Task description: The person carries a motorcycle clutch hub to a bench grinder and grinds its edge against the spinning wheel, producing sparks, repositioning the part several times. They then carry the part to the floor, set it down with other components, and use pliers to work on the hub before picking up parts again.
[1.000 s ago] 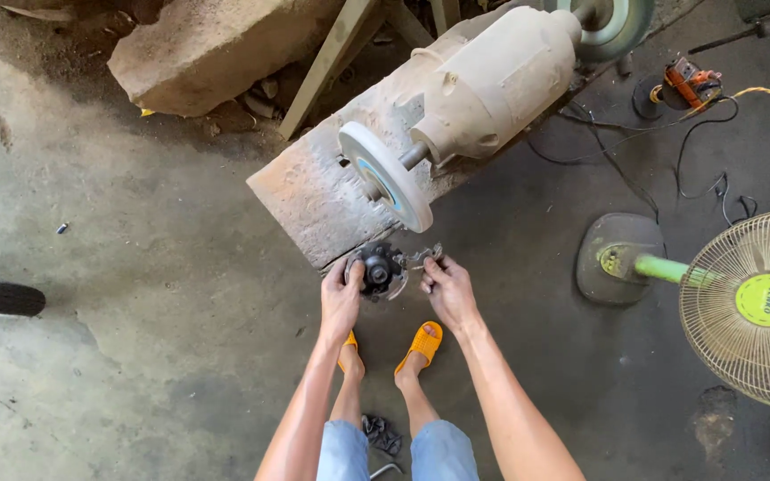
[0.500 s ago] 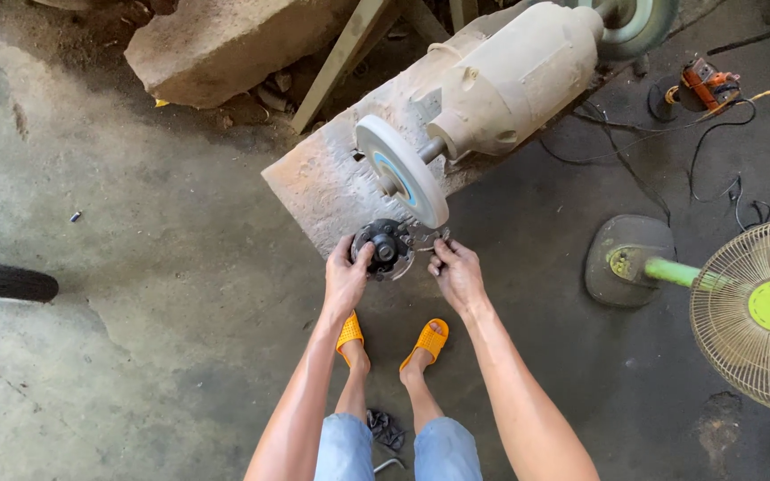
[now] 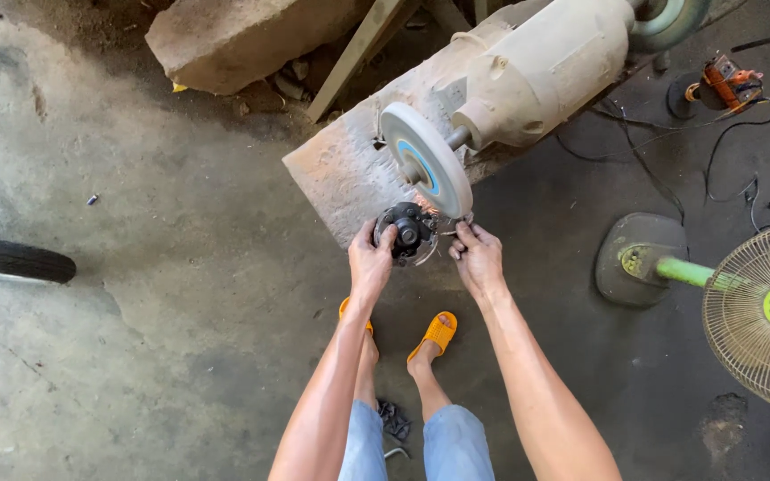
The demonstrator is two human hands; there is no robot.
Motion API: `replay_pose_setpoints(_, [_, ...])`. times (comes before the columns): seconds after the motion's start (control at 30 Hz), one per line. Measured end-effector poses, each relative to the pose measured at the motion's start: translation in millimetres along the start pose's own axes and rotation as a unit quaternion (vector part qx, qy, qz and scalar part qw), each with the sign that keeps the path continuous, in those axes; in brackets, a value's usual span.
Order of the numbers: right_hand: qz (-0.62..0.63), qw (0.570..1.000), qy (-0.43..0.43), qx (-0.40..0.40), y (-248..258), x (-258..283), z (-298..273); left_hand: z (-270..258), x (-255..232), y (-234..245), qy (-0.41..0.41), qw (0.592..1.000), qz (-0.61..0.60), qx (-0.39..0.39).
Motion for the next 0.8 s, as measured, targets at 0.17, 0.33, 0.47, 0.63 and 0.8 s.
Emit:
replay_pose_setpoints(0.17, [-0.012,1.000,0.008,-0.006,-4,4,-5,0,8,-2,0.010,1.000,0.000,-0.002])
replay_pose_setpoints(0.33, [-0.005,1.000,0.011,-0.007,0,-5,2,2,14,-3,0.012,1.000,0.003,-0.004])
replay_pose_setpoints(0.47, [-0.008,1.000,0.010,-0.009,-4,-3,0,3,16,-2,0.023,1.000,-0.004,-0.008])
replay_pose_setpoints(0.63, [-0.015,1.000,0.014,-0.016,-4,-1,0,3,13,-3,0.014,1.000,-0.013,-0.006])
replay_pose_setpoints(0.8, [-0.017,0.999,0.014,-0.023,-6,-1,-2,4,15,-3,0.021,1.000,-0.011,-0.006])
Point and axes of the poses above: each hand's wrist, its own z-axis towards the middle knuckle, its own y-axis out of the back of the hand, x = y × z, the point moved 4 cm from there along z, towards the middle knuckle, and after that the axes turned 4 degrees about y, right-handed, at the moved point
